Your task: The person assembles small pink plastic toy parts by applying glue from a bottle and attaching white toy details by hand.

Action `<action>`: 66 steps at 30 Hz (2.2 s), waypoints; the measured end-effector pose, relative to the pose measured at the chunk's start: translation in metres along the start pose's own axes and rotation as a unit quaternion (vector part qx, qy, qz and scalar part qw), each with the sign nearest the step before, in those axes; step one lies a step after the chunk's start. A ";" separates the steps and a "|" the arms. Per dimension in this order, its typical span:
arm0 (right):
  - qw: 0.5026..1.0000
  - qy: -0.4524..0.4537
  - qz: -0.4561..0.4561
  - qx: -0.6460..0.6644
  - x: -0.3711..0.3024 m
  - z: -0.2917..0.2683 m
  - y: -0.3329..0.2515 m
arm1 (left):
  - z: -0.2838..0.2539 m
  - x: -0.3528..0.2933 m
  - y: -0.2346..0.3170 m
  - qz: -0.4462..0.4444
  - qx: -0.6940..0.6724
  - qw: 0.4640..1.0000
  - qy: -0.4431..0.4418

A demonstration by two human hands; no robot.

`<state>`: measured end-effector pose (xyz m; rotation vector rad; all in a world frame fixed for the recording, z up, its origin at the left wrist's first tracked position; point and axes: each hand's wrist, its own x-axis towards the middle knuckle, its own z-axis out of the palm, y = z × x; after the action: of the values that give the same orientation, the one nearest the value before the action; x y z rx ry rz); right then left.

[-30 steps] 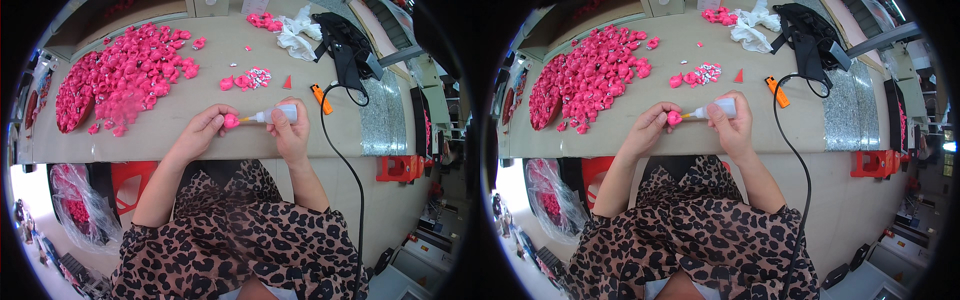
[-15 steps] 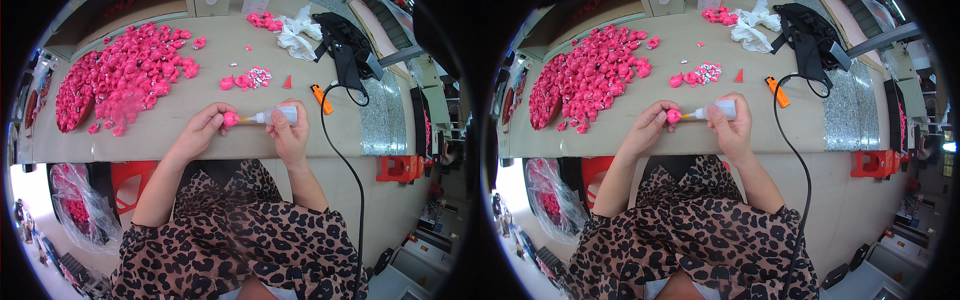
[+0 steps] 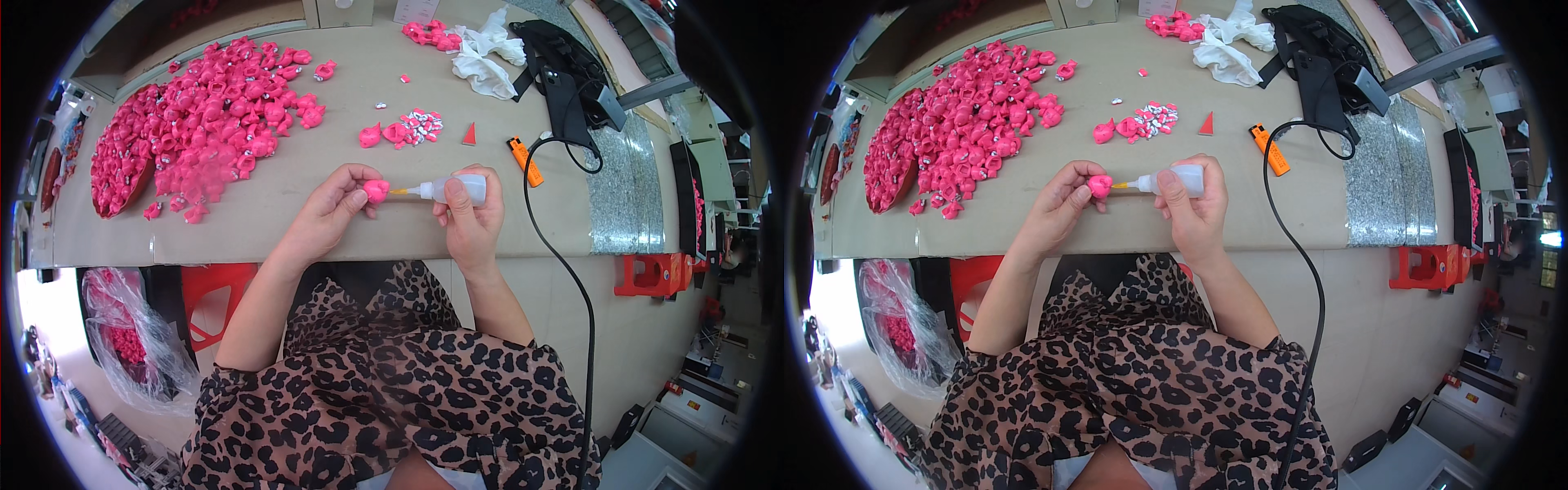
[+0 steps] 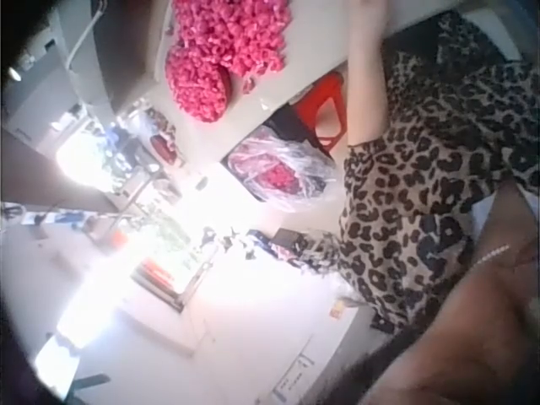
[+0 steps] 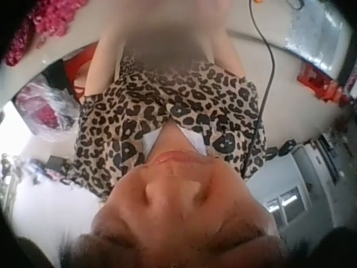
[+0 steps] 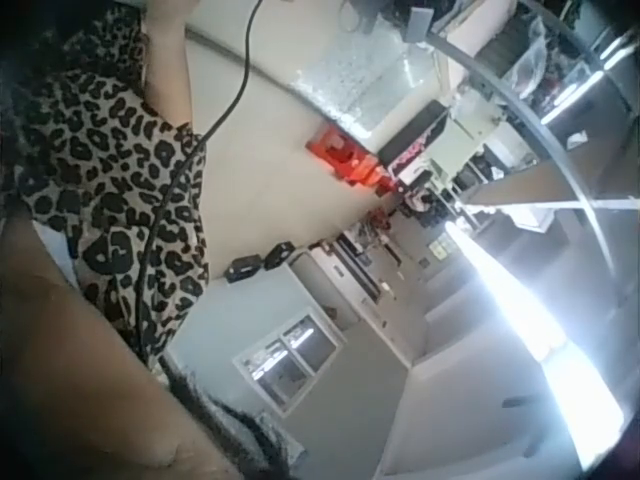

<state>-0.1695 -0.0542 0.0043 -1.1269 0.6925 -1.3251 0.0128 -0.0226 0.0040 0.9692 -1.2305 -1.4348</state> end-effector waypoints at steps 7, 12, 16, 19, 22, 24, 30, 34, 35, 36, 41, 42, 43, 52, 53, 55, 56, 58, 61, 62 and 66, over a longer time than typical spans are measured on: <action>0.997 0.066 0.008 0.046 -0.006 0.010 0.001 | 0.006 -0.001 -0.002 0.020 -0.020 0.999 0.024; 0.992 0.083 0.008 0.090 -0.010 0.012 0.004 | 0.006 -0.002 -0.006 0.068 -0.030 0.996 0.051; 0.995 0.077 -0.005 0.061 -0.014 0.013 0.007 | 0.008 -0.002 -0.005 0.078 0.006 0.995 0.062; 0.997 0.061 -0.004 0.051 -0.015 0.014 0.005 | 0.008 -0.002 -0.005 0.082 0.030 0.994 0.068; 0.998 0.052 -0.006 0.046 -0.016 0.013 0.008 | 0.009 -0.003 -0.005 0.079 0.031 0.994 0.069; 0.997 0.056 -0.006 0.046 -0.015 0.014 0.007 | 0.008 -0.002 -0.005 0.086 0.039 0.993 0.066; 0.997 0.067 -0.002 0.048 -0.012 0.011 0.006 | 0.008 -0.003 -0.004 0.083 0.034 0.994 0.058; 0.997 0.066 -0.005 0.050 -0.011 0.010 0.007 | 0.007 -0.003 -0.004 0.073 0.033 0.996 0.049; 0.996 0.066 -0.005 0.051 -0.011 0.009 0.007 | 0.008 -0.003 -0.004 0.068 0.025 0.996 0.044; 0.996 0.069 0.001 0.056 -0.011 0.010 0.007 | 0.007 -0.003 -0.004 0.064 0.015 0.997 0.040; 0.976 0.081 0.040 0.198 0.002 0.010 -0.001 | 0.004 -0.002 -0.006 0.048 -0.012 0.998 0.042; 0.968 0.124 0.065 0.209 0.007 0.010 -0.009 | 0.005 -0.001 -0.005 0.039 -0.021 0.998 0.041; 0.957 0.167 0.089 0.220 0.011 0.008 -0.015 | 0.005 -0.001 -0.003 0.039 -0.021 0.998 0.039; 0.927 0.143 -0.070 -0.339 0.024 -0.044 -0.009 | 0.006 -0.002 0.004 -0.034 -0.136 0.990 0.016; 0.926 0.146 -0.072 -0.340 0.022 -0.047 -0.007 | 0.008 -0.002 0.003 -0.024 -0.157 0.987 0.025; 0.942 0.140 -0.025 -0.305 0.018 -0.050 -0.005 | 0.012 -0.003 0.003 -0.014 -0.178 0.983 0.033; 0.941 0.142 -0.026 -0.306 0.017 -0.052 -0.005 | 0.013 -0.003 0.003 -0.026 -0.208 0.977 0.034; 0.938 0.143 -0.015 -0.317 0.016 -0.055 -0.006 | 0.015 -0.003 0.002 -0.039 -0.238 0.970 0.032; 0.894 0.158 -0.124 -0.401 0.014 -0.048 -0.010 | 0.014 -0.003 -0.003 -0.031 -0.282 0.958 0.038; 0.893 0.159 -0.125 -0.401 0.006 -0.042 -0.016 | 0.014 -0.004 -0.004 -0.023 -0.272 0.961 0.050; 0.896 0.077 -0.140 -0.414 -0.006 -0.010 -0.025 | 0.015 -0.004 -0.001 -0.022 -0.271 0.959 0.079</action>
<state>-0.1888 -0.0476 0.0224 -1.8662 1.3233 -1.3997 -0.0016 -0.0160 0.0053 0.7135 -0.6427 -1.5803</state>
